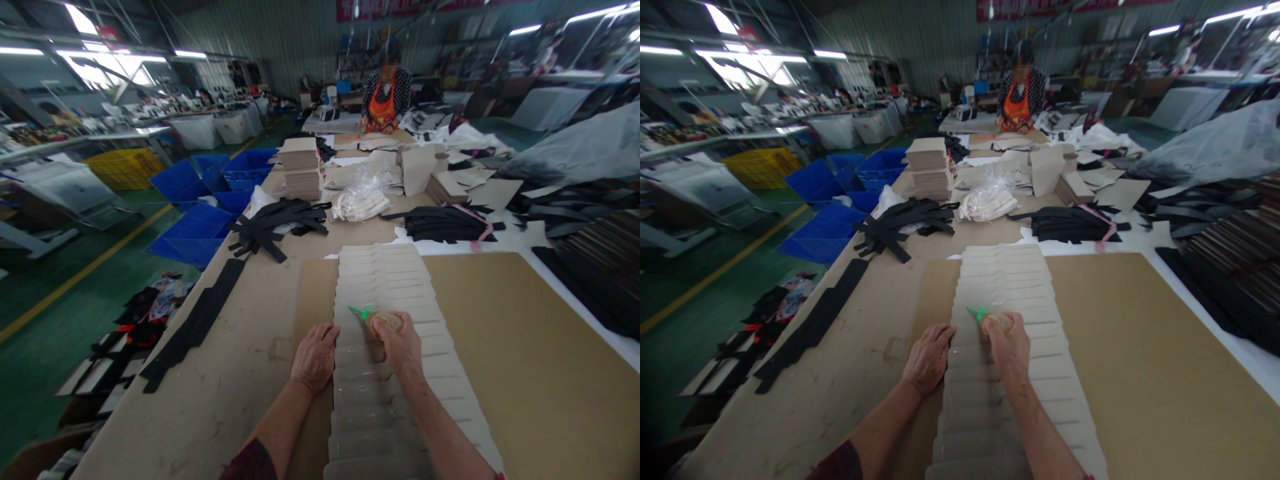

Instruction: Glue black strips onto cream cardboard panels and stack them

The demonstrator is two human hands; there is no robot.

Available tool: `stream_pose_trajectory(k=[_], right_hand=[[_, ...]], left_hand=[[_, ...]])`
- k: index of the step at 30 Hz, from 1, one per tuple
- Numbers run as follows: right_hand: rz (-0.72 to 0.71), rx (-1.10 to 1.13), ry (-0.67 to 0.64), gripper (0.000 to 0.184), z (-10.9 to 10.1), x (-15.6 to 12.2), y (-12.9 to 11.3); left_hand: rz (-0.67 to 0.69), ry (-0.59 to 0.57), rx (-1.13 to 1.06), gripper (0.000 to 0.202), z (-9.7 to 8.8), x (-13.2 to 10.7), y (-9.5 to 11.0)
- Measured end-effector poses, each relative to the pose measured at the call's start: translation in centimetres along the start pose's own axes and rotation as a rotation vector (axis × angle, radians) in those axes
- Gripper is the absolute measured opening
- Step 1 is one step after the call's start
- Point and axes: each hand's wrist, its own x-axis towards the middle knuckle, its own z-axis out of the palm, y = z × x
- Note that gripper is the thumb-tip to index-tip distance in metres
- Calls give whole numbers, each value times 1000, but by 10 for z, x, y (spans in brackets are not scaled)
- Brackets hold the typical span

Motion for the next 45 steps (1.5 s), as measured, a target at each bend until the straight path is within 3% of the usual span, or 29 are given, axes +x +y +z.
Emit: stream_pose_trajectory(k=[5, 11, 15, 26, 45], right_hand=[[30, 159, 45, 47, -4, 3, -3], [-18, 40, -31, 43, 25, 5, -16], [-52, -31, -5, 42, 29, 10, -15], [-68, -192, 103, 41, -18, 29, -12], [-26, -156, 211, 48, -59, 61, 3]], left_hand=[[3, -2, -3, 40, 1, 0, 0], [5, -2, -2, 38, -1, 0, 0], [3, -6, -3, 38, -2, 0, 0], [-2, -11, -1, 39, -1, 1, -1], [1, -3, 13, 38, 2, 2, -4]])
